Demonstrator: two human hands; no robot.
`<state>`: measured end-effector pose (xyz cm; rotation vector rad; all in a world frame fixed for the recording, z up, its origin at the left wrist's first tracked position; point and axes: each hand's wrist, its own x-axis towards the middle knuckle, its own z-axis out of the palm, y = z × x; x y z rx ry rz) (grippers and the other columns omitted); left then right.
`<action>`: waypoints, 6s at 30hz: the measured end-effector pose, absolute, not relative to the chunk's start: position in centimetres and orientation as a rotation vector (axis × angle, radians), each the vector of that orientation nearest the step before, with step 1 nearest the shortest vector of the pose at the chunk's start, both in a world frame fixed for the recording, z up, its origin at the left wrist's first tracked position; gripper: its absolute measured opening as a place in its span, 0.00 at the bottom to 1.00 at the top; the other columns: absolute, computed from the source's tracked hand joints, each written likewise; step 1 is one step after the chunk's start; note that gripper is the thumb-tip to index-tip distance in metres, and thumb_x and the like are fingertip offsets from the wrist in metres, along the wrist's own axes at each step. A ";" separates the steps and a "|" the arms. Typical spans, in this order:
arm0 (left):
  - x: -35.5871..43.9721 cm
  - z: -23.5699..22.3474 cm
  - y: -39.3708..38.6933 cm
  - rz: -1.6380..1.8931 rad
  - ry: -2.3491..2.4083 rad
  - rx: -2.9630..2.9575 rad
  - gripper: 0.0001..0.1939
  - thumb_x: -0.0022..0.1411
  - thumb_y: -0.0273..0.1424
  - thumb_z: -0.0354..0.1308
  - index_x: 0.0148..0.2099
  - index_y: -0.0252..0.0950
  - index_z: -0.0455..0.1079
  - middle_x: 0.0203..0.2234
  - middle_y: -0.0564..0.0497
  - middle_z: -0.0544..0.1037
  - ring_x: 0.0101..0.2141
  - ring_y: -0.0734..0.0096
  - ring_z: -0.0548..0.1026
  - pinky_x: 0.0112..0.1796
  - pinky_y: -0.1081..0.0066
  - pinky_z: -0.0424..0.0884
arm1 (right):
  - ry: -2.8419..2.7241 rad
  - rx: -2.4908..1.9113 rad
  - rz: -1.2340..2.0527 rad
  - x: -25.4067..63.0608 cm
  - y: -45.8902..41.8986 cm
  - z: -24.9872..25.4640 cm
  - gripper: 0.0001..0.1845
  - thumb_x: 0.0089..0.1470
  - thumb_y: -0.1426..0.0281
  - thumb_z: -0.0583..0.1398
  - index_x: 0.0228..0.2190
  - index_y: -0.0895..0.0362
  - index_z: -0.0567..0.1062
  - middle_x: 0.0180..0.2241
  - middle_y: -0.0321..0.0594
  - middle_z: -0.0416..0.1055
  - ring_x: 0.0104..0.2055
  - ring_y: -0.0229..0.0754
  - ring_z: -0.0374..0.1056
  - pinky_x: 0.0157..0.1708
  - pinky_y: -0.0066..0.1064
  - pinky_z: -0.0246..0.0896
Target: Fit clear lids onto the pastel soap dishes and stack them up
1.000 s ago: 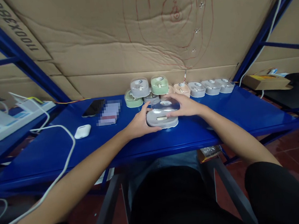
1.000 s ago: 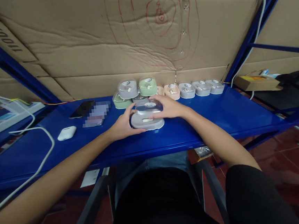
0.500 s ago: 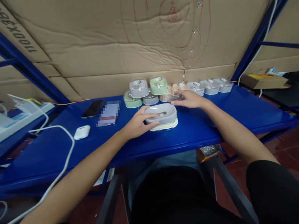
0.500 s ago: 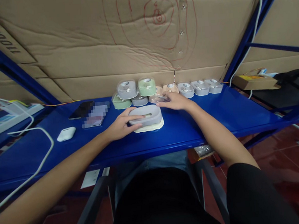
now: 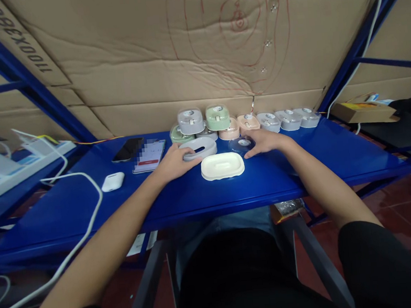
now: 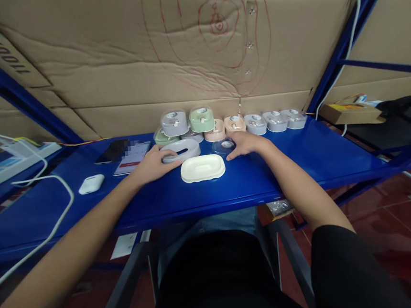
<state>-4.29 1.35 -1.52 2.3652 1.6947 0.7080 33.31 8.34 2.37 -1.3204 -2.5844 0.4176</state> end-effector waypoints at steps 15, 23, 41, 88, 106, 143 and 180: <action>-2.9 -0.6 -0.4 1.133 1.329 2.418 0.20 0.68 0.50 0.70 0.53 0.41 0.83 0.60 0.42 0.78 0.61 0.45 0.78 0.67 0.43 0.71 | -2.635 -1.314 0.506 33.5 8.2 2.8 0.51 0.53 0.48 0.76 0.71 0.52 0.72 0.65 0.50 0.80 0.63 0.64 0.78 0.64 0.53 0.73; -0.1 -2.0 -1.8 0.838 1.150 2.446 0.26 0.66 0.50 0.73 0.61 0.43 0.81 0.62 0.40 0.77 0.66 0.41 0.76 0.69 0.42 0.71 | -2.622 -1.393 0.453 33.3 7.8 3.3 0.45 0.55 0.46 0.73 0.66 0.57 0.77 0.60 0.52 0.82 0.59 0.63 0.79 0.61 0.51 0.74; 0.5 -2.8 -1.2 0.793 1.299 2.136 0.73 0.47 0.52 0.82 0.83 0.35 0.47 0.71 0.27 0.73 0.71 0.27 0.72 0.70 0.35 0.68 | -2.585 -0.688 0.341 28.1 3.3 1.7 0.47 0.54 0.41 0.74 0.67 0.51 0.78 0.63 0.51 0.79 0.66 0.64 0.74 0.67 0.59 0.70; -0.4 -2.0 -0.8 0.881 1.262 2.231 0.50 0.48 0.52 0.82 0.67 0.41 0.68 0.63 0.37 0.81 0.61 0.36 0.81 0.61 0.42 0.78 | -2.677 -0.659 0.482 28.5 4.5 0.4 0.59 0.51 0.44 0.77 0.77 0.42 0.65 0.68 0.47 0.73 0.67 0.64 0.71 0.69 0.61 0.68; -0.6 -2.3 -0.3 1.163 1.274 2.125 0.33 0.64 0.45 0.70 0.65 0.39 0.65 0.53 0.38 0.83 0.53 0.49 0.83 0.54 0.46 0.80 | -1.220 -1.852 -0.307 47.1 14.2 3.7 0.49 0.64 0.61 0.73 0.77 0.61 0.63 0.71 0.70 0.62 0.70 0.58 0.66 0.70 0.45 0.57; -0.8 -2.7 -0.1 1.008 1.286 2.237 0.32 0.65 0.47 0.66 0.64 0.37 0.66 0.51 0.38 0.83 0.50 0.51 0.83 0.52 0.48 0.80 | -2.489 -1.069 -0.676 22.1 10.6 2.4 0.32 0.68 0.78 0.53 0.70 0.71 0.67 0.70 0.68 0.69 0.72 0.67 0.63 0.73 0.60 0.53; -0.8 -1.9 -1.2 0.914 1.113 2.281 0.65 0.46 0.50 0.86 0.79 0.43 0.59 0.60 0.39 0.80 0.60 0.38 0.80 0.65 0.40 0.74 | -2.529 -0.674 0.524 30.0 4.7 3.3 0.38 0.64 0.44 0.68 0.66 0.51 0.76 0.66 0.46 0.78 0.67 0.56 0.75 0.69 0.51 0.70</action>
